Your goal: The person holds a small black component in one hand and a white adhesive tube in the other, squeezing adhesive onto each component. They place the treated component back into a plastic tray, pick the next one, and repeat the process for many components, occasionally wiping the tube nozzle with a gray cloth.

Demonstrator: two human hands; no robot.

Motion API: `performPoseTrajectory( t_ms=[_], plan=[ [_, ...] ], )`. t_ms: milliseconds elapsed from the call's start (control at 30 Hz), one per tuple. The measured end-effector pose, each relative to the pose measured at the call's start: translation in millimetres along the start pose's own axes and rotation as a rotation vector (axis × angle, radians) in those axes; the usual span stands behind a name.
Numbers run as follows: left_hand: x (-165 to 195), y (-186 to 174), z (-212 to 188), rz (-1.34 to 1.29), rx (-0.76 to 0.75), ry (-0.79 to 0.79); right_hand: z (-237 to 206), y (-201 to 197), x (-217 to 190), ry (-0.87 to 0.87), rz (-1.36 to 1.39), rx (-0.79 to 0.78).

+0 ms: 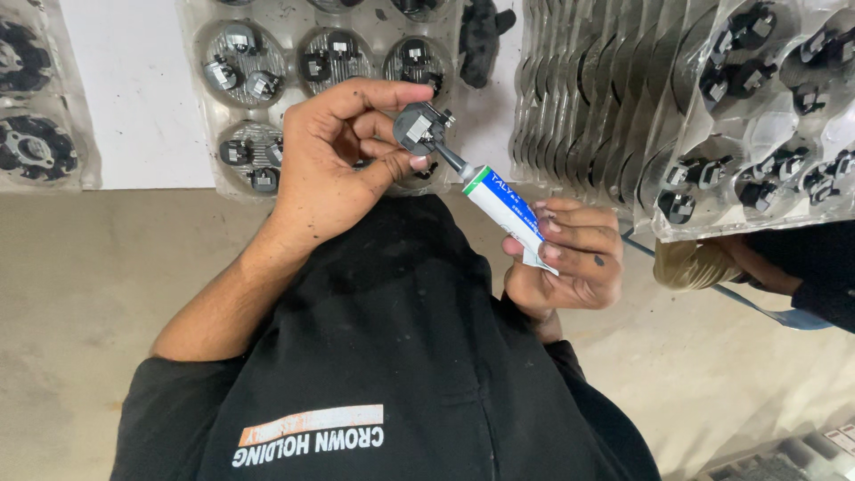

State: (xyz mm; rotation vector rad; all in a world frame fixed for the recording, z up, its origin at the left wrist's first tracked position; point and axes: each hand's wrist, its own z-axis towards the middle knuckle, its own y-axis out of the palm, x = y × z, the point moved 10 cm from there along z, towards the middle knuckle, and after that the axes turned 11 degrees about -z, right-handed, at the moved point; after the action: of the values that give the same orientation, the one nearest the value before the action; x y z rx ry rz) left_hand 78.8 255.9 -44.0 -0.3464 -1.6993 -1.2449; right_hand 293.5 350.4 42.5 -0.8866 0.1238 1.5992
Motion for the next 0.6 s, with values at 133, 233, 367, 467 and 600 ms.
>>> performPoseTrajectory(
  t_ms=[133,233,367,467,600],
  plan=[
    [-2,-1,0,0.016,-0.004,0.009,0,0,0,0.015,0.008,0.001],
    [-8,-5,-1,0.018,0.010,-0.006,-1,1,0,0.035,0.002,0.007],
    [-22,-4,-1,-0.167,0.016,-0.039,-1,1,1,0.052,-0.040,-0.002],
    [-37,1,-5,-0.347,0.012,-0.089,-5,0,4,0.080,0.023,0.034],
    [-51,8,-12,-0.461,-0.004,-0.148,-12,-8,11,0.043,0.094,0.261]
  ],
)
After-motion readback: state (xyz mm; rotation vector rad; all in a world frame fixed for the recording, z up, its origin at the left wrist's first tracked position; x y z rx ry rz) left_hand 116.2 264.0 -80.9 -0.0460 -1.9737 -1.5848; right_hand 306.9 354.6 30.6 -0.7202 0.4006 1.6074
